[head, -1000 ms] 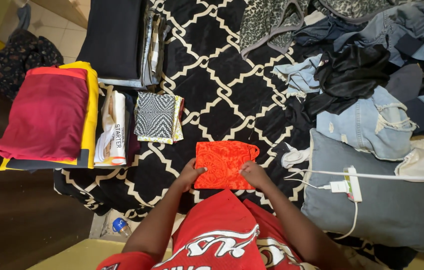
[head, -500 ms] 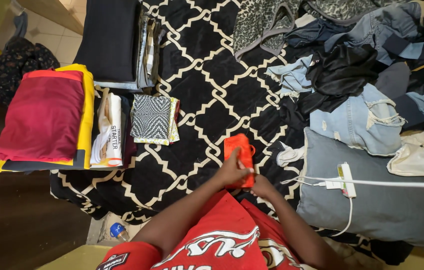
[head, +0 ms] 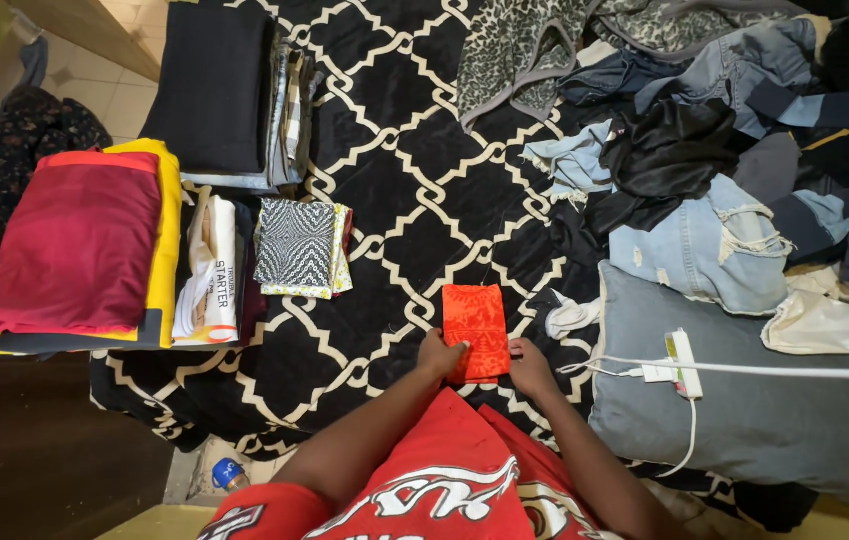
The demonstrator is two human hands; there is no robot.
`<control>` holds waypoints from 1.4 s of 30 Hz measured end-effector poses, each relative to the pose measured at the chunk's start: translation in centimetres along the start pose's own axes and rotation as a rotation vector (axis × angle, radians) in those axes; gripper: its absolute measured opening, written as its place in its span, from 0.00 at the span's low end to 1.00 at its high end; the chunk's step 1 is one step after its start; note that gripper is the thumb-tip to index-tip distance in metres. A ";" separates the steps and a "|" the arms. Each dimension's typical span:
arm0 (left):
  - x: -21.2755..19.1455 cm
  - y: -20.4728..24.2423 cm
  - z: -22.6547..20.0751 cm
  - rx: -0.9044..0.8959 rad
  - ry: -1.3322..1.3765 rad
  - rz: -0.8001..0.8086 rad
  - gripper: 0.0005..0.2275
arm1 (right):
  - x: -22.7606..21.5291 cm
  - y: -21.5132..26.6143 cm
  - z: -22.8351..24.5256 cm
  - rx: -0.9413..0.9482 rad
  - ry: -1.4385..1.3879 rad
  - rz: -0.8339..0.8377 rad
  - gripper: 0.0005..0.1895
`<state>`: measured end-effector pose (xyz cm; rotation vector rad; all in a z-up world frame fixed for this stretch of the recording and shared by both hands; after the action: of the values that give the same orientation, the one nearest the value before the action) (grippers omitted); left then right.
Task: Folding various items of clothing and organizing them into stacks on a bed
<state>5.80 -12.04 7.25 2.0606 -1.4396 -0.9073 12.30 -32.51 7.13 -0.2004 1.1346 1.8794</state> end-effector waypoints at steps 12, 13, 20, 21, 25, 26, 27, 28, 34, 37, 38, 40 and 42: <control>2.1 -5.2 2.5 -0.171 0.897 0.280 0.18 | 2.2 -1.1 -1.3 0.110 -0.152 0.155 0.12; 1.5 -5.0 2.7 -0.162 0.906 0.265 0.18 | 2.5 -1.1 -1.5 0.096 -0.145 0.166 0.12; -2.4 -4.0 4.5 -0.050 1.099 0.458 0.36 | 4.3 -2.1 -2.7 0.150 -0.165 0.244 0.17; -3.1 -4.0 4.9 -0.034 1.156 0.490 0.36 | 4.3 -1.8 -2.6 0.176 -0.190 0.255 0.14; -11.2 1.0 -0.8 0.137 1.261 0.497 0.40 | 3.7 -2.7 -2.4 0.142 -0.162 0.253 0.09; -14.3 4.8 -4.7 0.257 1.266 0.559 0.38 | 3.5 -2.7 -2.4 0.144 -0.207 0.246 0.11; -17.5 9.5 -8.0 0.379 1.265 0.621 0.37 | 3.4 -2.8 -2.2 0.146 -0.252 0.238 0.12; -20.1 9.8 -8.8 0.386 1.261 0.617 0.37 | 3.2 -3.3 -2.1 0.138 -0.254 0.240 0.12; -36.4 13.5 -14.2 0.883 1.356 0.096 0.30 | 2.8 -2.9 -1.5 0.171 -0.100 0.266 0.20; -43.2 14.2 -15.8 0.875 1.438 -0.365 0.35 | 3.2 -3.3 -1.7 0.161 -0.141 0.238 0.14; -45.4 12.9 -15.2 0.921 1.525 -0.471 0.32 | 3.2 -3.2 -1.6 0.166 -0.138 0.242 0.14; -48.8 11.0 -15.1 0.974 1.608 -0.572 0.29 | 3.3 -3.5 -1.4 0.166 -0.140 0.242 0.15; -50.5 10.0 -14.7 0.942 1.772 -0.645 0.31 | 3.3 -3.9 -1.8 0.164 -0.082 0.269 0.14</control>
<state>-1.40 32.05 36.85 2.4610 -0.0517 1.5408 12.83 -31.23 1.86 0.1269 1.3038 1.9941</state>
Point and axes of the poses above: each hand's wrist, its own y-axis away from the middle knuckle, its own x-axis out of the palm, z = x × y, the point moved 3 cm from there along -y, towards the middle knuckle, and after that the axes turned 6 degrees about y, right-handed, at the moved point
